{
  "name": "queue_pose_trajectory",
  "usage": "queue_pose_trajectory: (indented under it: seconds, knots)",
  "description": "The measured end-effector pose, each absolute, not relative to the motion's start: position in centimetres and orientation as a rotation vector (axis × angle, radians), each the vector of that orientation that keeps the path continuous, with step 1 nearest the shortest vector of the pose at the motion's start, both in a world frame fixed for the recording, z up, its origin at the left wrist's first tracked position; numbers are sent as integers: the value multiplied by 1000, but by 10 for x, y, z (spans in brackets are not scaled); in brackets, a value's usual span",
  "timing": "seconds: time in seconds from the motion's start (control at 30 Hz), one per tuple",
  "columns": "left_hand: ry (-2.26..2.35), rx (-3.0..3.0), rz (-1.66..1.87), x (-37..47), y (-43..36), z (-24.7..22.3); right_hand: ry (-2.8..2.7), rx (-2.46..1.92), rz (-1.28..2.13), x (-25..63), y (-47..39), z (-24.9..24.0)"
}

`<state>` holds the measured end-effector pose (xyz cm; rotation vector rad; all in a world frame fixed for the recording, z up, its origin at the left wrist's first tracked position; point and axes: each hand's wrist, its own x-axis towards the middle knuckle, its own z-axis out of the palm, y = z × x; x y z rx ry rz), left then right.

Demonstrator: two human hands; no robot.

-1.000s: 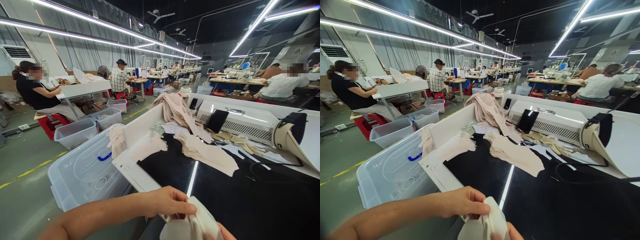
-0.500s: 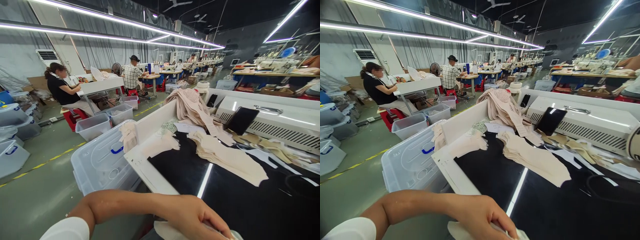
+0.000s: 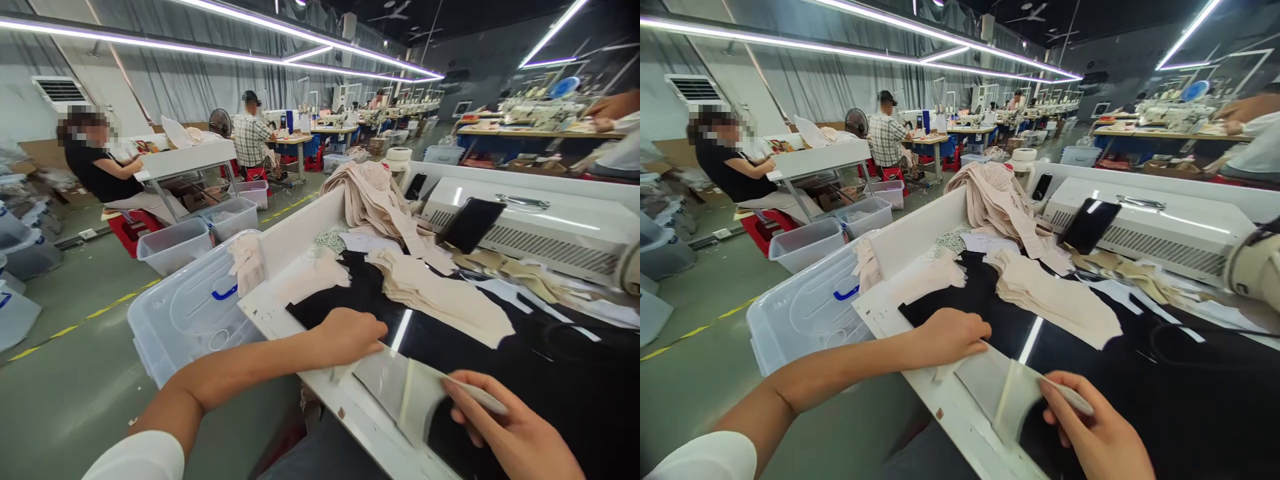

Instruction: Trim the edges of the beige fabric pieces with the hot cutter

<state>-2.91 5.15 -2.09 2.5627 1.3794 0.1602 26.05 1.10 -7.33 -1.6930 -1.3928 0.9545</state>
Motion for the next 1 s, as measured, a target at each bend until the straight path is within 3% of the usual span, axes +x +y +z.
queue_pose_trajectory:
  seconds: [0.1,0.33,0.6,0.67,0.8,1.0]
  knots:
    - [1357,2663,250,-26,42,-26,-1528,-1684,1027,246,25,-54]
    - [751,3045,585,-21,18,-68,-1503,-1656,904,242,40,-42]
    - [739,2996,694,-28,16,-72,-1524,-1564,570,261,19,-37]
    - [711,3005,732,-30,16,-70,-1634,-1463,380,267,-8,-29]
    - [675,3028,680,-35,14,-66,-1917,-1154,-387,289,-67,-12]
    - [679,3063,634,-36,14,-58,-2212,-1017,-199,289,-94,-25]
